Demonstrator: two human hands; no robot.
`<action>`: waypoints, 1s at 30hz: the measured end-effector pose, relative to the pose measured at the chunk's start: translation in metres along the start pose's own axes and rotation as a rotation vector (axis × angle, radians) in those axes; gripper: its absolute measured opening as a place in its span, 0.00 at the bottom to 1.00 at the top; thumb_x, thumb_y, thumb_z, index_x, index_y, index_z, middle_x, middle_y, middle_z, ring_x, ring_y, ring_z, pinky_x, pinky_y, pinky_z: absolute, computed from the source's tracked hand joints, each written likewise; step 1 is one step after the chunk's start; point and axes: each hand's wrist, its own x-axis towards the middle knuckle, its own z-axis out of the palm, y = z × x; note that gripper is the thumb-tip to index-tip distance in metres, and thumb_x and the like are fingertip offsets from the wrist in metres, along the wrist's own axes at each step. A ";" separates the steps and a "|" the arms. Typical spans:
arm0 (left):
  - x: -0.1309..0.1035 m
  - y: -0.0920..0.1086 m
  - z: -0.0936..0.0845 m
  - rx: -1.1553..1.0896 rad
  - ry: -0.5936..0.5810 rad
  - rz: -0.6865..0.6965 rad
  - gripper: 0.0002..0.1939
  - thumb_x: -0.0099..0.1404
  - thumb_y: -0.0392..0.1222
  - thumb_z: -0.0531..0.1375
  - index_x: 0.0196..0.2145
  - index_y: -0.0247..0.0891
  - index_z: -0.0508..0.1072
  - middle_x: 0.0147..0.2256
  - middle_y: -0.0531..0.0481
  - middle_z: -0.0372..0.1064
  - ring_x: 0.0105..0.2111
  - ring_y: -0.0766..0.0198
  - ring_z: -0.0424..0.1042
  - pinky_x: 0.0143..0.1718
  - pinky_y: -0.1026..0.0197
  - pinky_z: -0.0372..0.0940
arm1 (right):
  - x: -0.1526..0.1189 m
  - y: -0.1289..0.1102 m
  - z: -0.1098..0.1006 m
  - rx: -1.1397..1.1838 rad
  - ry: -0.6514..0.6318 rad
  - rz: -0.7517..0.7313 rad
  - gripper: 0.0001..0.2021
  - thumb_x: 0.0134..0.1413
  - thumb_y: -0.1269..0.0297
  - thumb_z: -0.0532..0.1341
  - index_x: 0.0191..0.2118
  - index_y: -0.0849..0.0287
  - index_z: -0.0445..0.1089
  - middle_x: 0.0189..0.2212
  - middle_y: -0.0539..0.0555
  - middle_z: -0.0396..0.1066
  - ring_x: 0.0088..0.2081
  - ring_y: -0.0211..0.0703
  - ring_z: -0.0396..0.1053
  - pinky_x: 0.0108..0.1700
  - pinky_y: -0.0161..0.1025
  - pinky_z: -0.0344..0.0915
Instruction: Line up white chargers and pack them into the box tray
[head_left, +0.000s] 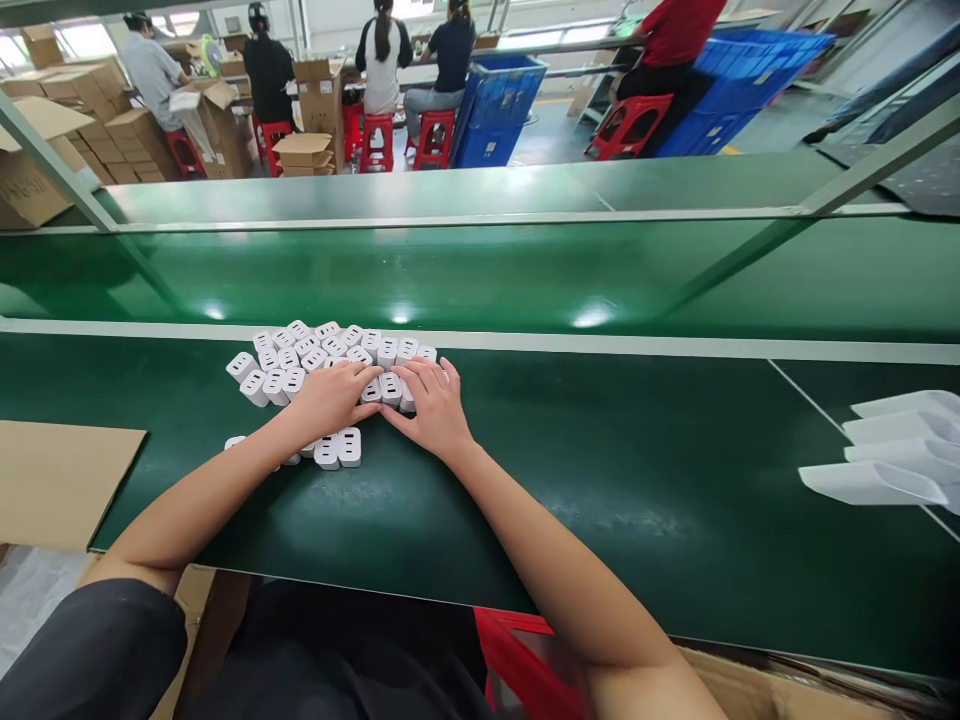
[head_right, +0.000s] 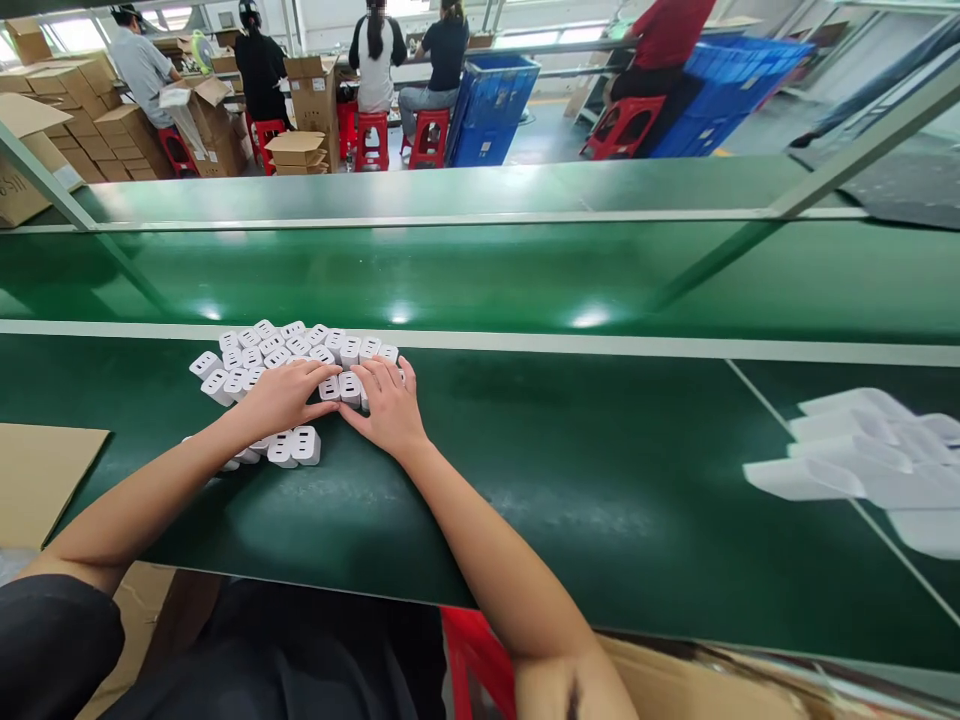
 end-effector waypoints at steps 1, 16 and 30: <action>0.001 -0.001 0.000 -0.003 -0.011 0.002 0.25 0.69 0.50 0.59 0.60 0.40 0.65 0.52 0.45 0.71 0.51 0.54 0.71 0.40 0.60 0.67 | 0.000 0.000 0.000 0.001 -0.001 0.006 0.22 0.62 0.50 0.59 0.55 0.59 0.66 0.52 0.61 0.71 0.58 0.54 0.64 0.67 0.56 0.43; 0.002 -0.005 0.005 -0.082 -0.089 -0.009 0.34 0.66 0.55 0.61 0.63 0.38 0.59 0.50 0.42 0.71 0.42 0.53 0.75 0.39 0.58 0.67 | 0.001 -0.009 -0.007 0.036 -0.091 -0.127 0.24 0.59 0.56 0.58 0.58 0.61 0.66 0.50 0.60 0.70 0.60 0.55 0.61 0.69 0.59 0.42; -0.032 -0.008 -0.001 -0.270 -0.117 0.020 0.46 0.60 0.68 0.61 0.67 0.40 0.54 0.49 0.42 0.72 0.48 0.49 0.73 0.47 0.53 0.66 | 0.009 -0.004 -0.038 0.285 -0.410 -0.184 0.29 0.55 0.58 0.62 0.62 0.58 0.62 0.56 0.61 0.68 0.62 0.56 0.60 0.70 0.65 0.35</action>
